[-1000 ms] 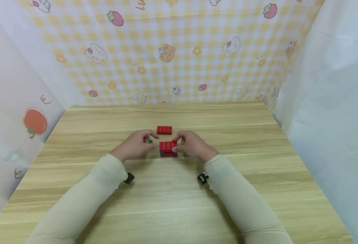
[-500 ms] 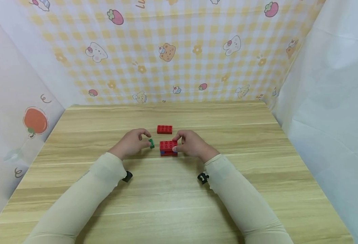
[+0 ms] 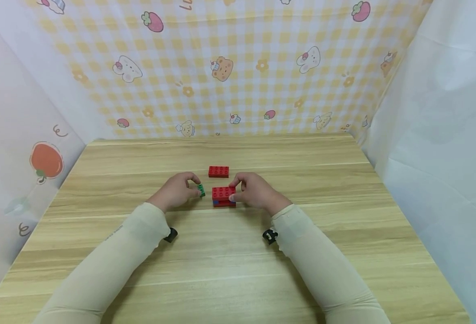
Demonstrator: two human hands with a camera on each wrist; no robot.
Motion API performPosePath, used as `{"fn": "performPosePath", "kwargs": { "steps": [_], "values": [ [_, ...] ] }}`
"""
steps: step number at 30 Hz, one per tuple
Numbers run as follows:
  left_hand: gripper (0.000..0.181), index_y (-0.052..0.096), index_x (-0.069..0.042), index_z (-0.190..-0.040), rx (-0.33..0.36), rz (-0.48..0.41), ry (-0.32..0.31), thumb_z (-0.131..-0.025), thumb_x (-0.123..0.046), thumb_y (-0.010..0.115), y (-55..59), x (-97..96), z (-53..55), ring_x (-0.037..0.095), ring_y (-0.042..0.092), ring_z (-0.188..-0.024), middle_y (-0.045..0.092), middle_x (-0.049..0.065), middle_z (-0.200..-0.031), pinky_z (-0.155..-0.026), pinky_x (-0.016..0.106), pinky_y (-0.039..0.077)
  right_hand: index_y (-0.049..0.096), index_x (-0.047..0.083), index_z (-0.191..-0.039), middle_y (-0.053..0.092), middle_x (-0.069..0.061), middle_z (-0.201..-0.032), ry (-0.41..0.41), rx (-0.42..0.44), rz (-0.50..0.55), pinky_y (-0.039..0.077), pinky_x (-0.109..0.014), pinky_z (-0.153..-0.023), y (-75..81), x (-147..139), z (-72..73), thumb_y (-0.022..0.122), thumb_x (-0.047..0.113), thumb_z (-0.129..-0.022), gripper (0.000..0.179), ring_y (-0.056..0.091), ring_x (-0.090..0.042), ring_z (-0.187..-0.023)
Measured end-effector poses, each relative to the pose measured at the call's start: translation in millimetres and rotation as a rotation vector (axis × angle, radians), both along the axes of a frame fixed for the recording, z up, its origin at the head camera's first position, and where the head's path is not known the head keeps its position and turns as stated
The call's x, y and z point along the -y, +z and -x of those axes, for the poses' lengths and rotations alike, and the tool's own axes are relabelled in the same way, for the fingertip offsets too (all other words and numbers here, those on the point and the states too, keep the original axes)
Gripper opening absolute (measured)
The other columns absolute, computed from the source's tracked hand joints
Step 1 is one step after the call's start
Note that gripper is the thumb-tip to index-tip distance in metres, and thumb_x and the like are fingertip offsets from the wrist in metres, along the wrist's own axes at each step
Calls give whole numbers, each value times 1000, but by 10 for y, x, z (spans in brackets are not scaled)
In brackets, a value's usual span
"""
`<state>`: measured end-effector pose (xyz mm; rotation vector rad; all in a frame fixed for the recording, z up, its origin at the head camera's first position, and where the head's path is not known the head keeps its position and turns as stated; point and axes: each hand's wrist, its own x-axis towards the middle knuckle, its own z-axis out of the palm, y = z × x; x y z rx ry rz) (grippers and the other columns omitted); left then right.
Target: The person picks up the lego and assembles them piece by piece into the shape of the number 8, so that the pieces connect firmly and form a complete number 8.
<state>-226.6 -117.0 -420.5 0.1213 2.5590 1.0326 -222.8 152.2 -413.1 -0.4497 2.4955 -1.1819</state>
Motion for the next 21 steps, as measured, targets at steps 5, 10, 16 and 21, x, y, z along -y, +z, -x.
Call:
{"fn": "performPosePath", "kwargs": {
  "steps": [5, 10, 16, 21],
  "values": [
    [27, 65, -11, -124, 7, 14, 2, -99, -21, 73, -13, -3, 9, 22, 51, -79, 64, 10, -119, -73, 36, 45, 72, 11, -113, 46, -1, -72, 3, -4, 1, 39, -29, -59, -4, 1, 0, 82, 13, -93, 22, 43, -16, -64],
    [25, 66, -12, -122, 11, 25, -6, -99, -21, 73, -8, -18, 8, 25, 52, -89, 63, 11, -124, -78, 38, 44, 72, 12, -112, 47, -1, -73, -1, 1, -6, 39, -29, -60, 2, 8, -1, 82, 14, -93, 21, 44, -17, -64],
    [25, 66, -12, -121, 11, 38, -23, -98, -18, 74, -13, -45, 15, 28, 53, -96, 62, 12, -130, -84, 40, 45, 72, 11, -112, 47, -1, -73, -1, -5, -18, 39, -29, -60, 13, 9, -5, 82, 14, -93, 21, 44, -17, -65],
    [24, 67, -12, -120, 0, 55, -34, -98, -16, 74, -21, -58, 27, 26, 52, -91, 64, 11, -125, -81, 38, 45, 72, 11, -112, 47, -1, -73, 1, -13, -13, 38, -29, -60, 7, 12, -5, 82, 13, -93, 22, 44, -16, -65]
  ]
}}
